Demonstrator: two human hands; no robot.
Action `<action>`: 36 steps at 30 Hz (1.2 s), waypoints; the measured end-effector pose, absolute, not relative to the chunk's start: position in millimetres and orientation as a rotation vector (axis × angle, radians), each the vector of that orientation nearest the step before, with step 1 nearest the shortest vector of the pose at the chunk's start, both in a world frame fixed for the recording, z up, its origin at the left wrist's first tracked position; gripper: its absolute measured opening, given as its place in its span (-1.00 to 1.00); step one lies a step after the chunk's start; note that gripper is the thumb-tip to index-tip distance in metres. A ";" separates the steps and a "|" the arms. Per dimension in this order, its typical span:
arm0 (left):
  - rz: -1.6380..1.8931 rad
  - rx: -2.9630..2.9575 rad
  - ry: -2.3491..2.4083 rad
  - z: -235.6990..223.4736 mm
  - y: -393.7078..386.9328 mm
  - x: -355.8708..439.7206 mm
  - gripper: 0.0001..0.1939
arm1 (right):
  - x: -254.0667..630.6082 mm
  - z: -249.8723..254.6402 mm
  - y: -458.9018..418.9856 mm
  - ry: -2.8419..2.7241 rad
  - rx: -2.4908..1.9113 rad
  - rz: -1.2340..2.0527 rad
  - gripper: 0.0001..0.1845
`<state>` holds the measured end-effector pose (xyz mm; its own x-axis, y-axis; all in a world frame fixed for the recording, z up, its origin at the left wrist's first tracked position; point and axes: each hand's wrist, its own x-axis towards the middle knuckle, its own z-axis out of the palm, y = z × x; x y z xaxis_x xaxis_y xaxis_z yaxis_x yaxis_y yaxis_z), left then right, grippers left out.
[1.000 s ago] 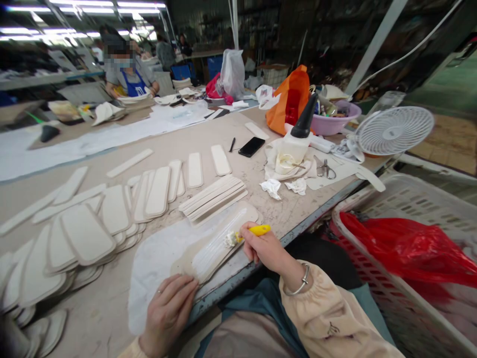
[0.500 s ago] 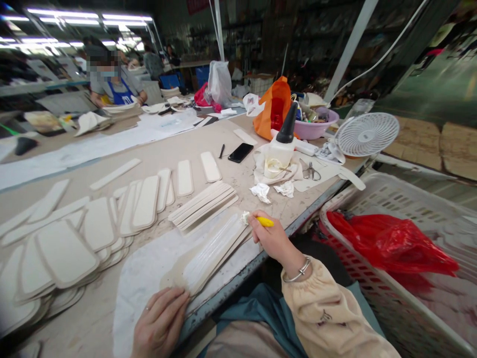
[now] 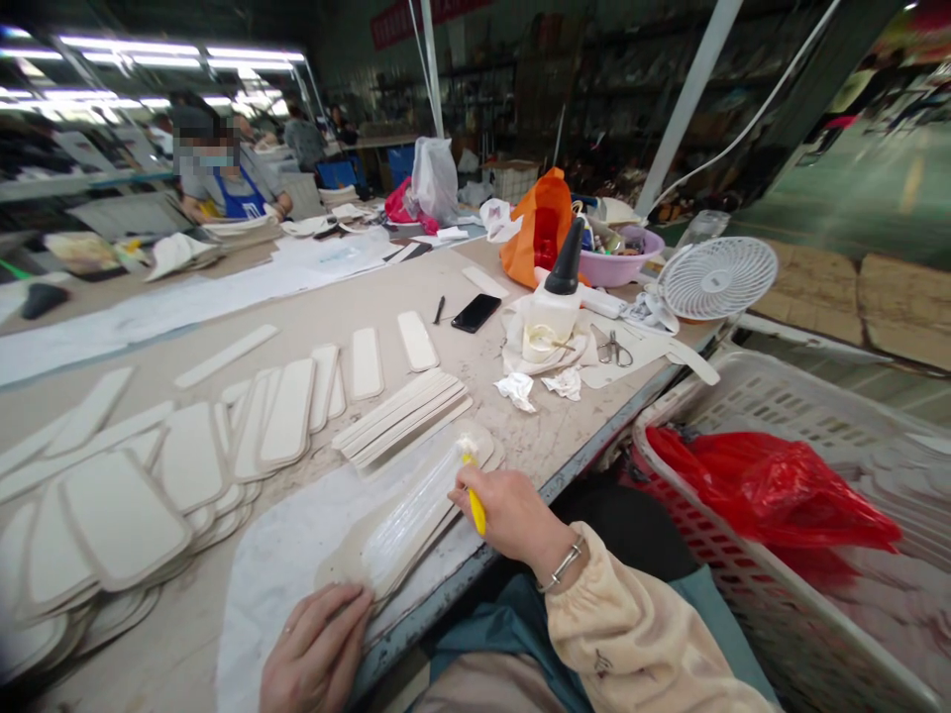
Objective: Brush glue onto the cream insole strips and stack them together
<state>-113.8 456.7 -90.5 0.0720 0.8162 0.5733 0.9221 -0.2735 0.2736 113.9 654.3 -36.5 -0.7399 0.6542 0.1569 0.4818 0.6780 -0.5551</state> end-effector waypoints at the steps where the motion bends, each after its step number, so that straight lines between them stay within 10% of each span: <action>1: -0.981 -2.175 -1.783 -90.4 456.9 -114.2 -0.71 | 111.3 -33.9 649.3 -2.573 -0.834 0.733 -0.74; 14: -1.146 -2.060 -1.973 -78.5 455.7 -100.3 -0.74 | 119.6 -34.4 648.8 -2.350 -0.910 0.925 -0.78; 23: -1.175 -2.080 -2.036 -81.9 455.6 -101.6 -0.70 | 86.7 -36.3 594.7 -1.600 -0.598 2.198 -0.66; 36: -1.140 -2.117 -2.023 -80.1 454.9 -102.2 -0.69 | 73.1 -38.4 602.9 -1.379 -0.706 2.176 -0.61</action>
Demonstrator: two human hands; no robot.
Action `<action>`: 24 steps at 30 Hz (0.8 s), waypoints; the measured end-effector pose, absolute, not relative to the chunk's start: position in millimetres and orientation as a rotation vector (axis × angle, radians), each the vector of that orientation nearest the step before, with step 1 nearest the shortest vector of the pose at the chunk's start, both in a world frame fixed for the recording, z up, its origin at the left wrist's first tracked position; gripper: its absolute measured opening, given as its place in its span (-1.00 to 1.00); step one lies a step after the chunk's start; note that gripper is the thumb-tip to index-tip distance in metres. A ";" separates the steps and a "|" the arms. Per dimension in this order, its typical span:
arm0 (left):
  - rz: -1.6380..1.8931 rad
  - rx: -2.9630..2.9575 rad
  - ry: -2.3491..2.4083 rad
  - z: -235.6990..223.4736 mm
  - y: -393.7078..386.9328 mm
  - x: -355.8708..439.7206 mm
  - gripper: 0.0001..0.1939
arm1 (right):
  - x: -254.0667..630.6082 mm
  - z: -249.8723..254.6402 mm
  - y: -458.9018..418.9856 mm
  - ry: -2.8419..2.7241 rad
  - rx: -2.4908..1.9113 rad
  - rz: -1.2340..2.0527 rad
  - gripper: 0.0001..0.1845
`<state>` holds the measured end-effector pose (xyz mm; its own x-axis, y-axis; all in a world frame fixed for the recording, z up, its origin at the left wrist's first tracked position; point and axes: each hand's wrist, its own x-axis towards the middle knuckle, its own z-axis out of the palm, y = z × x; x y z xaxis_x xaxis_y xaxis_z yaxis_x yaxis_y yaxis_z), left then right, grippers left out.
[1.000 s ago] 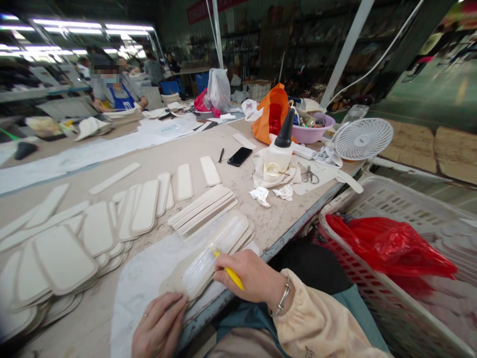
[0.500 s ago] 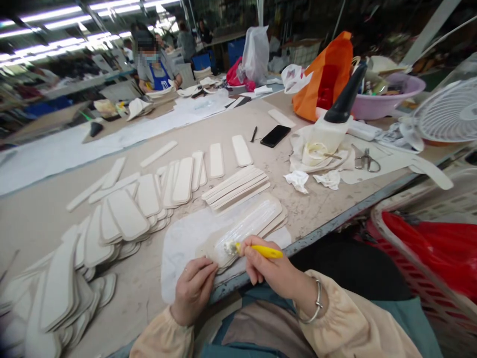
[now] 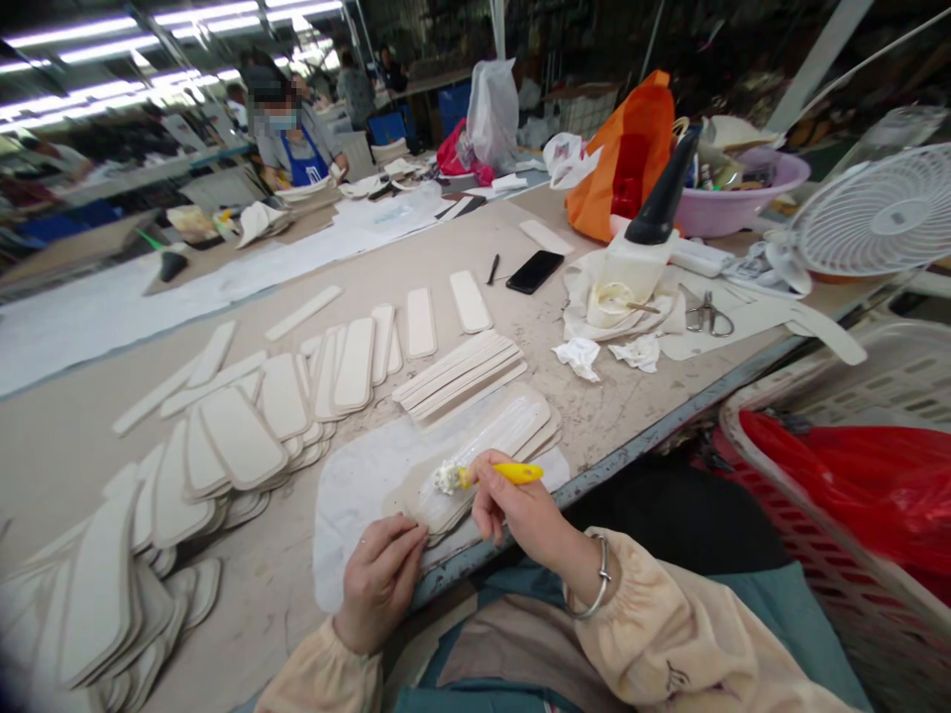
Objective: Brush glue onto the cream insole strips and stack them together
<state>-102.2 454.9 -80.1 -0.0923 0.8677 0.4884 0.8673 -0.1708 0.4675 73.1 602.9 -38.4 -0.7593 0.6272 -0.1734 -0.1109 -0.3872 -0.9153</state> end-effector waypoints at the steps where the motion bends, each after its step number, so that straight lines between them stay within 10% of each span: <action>1: 1.137 2.119 2.023 -80.2 454.9 -102.3 -0.69 | 71.7 -37.5 601.8 -1.364 -0.678 2.202 -0.61; 24: 1.111 2.214 2.073 -77.0 458.7 -101.0 -0.76 | 97.7 -38.7 628.7 -1.556 -0.839 1.935 -0.56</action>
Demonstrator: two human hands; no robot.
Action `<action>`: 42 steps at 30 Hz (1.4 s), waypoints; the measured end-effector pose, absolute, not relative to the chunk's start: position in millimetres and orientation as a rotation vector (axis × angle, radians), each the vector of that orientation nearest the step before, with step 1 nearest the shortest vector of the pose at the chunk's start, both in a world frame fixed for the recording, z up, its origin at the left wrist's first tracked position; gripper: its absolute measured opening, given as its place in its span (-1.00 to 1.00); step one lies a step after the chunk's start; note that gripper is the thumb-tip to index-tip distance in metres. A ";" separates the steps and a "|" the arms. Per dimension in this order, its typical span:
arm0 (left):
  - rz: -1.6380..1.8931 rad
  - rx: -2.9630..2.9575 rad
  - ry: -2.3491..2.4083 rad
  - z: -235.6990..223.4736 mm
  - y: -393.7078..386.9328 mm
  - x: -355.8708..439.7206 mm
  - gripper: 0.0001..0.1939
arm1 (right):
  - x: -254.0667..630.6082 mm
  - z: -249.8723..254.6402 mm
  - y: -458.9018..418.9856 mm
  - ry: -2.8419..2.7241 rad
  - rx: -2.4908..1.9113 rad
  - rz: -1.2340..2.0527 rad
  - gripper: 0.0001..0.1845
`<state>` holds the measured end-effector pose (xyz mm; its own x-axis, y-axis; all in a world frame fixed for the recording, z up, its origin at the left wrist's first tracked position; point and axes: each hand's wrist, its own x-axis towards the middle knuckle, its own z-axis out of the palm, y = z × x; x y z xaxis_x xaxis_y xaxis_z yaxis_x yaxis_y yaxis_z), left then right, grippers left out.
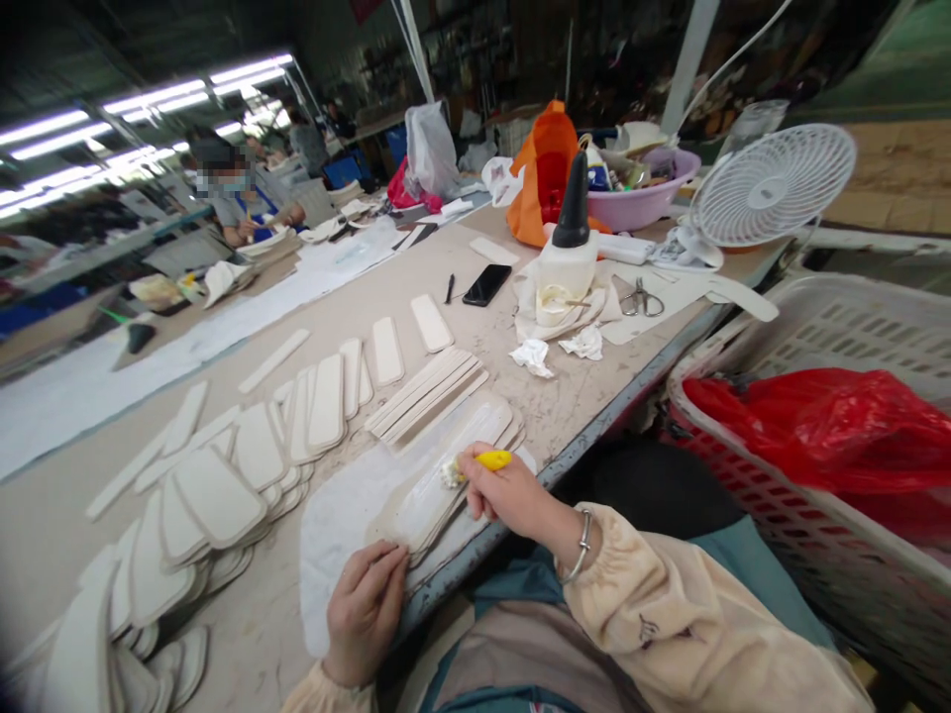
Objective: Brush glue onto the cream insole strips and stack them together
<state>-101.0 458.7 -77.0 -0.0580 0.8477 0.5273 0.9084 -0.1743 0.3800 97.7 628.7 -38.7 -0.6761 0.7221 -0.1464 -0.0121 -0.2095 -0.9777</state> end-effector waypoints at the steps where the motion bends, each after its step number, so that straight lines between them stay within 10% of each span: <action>1: -1.048 -2.082 -1.969 -74.8 458.4 -99.9 -0.78 | 105.0 -37.0 636.8 -1.533 -0.884 1.864 -0.56; 13: -0.931 -1.855 -2.471 -8.7 539.4 -181.0 -0.67 | 138.6 -23.9 664.6 -1.182 -0.811 1.586 -0.62; 31: -1.127 -1.668 -3.267 -30.0 653.5 -238.1 -0.34 | 146.0 -32.1 668.5 -1.275 -0.832 1.501 -0.66; 42: -1.021 -1.548 -3.052 -24.1 653.3 -231.8 -0.68 | 142.5 -36.2 667.5 -1.299 -0.846 1.491 -0.69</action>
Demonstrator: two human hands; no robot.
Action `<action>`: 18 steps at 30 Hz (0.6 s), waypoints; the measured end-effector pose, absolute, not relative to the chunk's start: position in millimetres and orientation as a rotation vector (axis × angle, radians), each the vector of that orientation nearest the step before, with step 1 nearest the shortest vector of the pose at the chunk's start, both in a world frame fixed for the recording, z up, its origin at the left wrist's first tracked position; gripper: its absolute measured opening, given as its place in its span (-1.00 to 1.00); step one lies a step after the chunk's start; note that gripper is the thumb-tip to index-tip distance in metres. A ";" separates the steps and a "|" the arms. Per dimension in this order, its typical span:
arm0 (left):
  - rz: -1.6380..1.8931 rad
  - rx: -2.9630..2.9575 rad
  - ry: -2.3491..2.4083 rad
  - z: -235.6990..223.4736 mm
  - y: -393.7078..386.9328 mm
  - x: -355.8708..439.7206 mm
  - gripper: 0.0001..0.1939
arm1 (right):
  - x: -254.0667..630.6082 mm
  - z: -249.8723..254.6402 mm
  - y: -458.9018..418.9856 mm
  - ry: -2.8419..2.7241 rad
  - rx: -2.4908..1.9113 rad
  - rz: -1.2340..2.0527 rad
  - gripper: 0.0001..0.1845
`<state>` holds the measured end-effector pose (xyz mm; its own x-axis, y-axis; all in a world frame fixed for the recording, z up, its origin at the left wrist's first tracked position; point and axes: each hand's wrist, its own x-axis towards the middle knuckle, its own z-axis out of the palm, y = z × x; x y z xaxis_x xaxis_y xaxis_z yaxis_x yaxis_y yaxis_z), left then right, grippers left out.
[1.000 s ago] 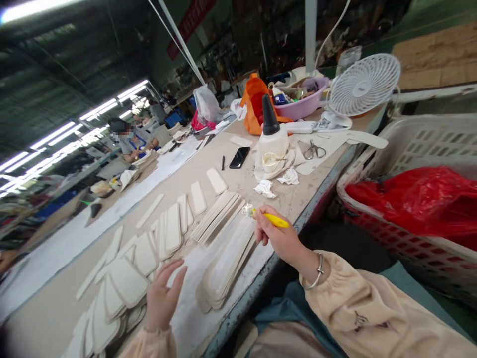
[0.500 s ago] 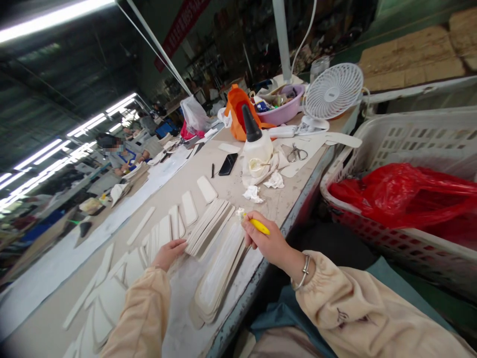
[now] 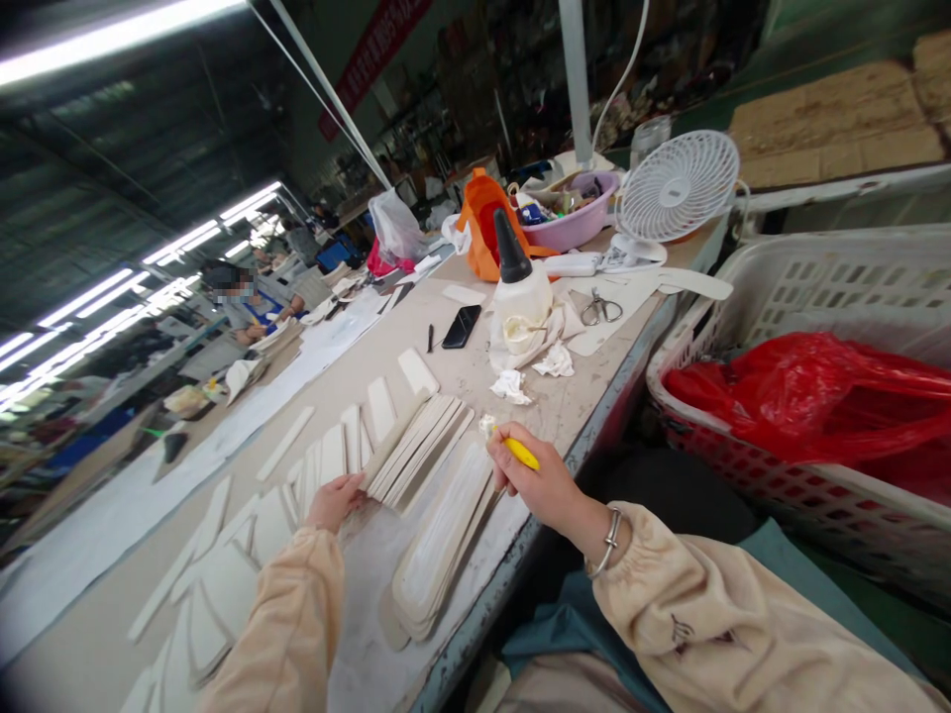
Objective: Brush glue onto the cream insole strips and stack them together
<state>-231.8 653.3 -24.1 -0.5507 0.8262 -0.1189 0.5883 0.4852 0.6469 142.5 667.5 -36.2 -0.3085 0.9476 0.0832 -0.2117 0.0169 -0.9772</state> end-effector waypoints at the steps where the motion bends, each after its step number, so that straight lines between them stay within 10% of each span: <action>1: 0.802 1.218 2.374 -19.1 650.7 -229.7 -0.71 | 142.9 -36.1 667.3 -1.315 -0.849 1.475 -0.70; 18: 1.139 1.517 1.924 3.3 533.5 -110.0 -0.70 | 117.9 -41.6 661.9 -0.998 -0.688 1.772 -0.54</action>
<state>-110.0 533.5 3.3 -0.3042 0.9410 0.1481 0.5822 0.0606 0.8108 117.9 661.9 -41.6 -0.3860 0.9223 -0.0186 -0.4620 -0.2107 -0.8615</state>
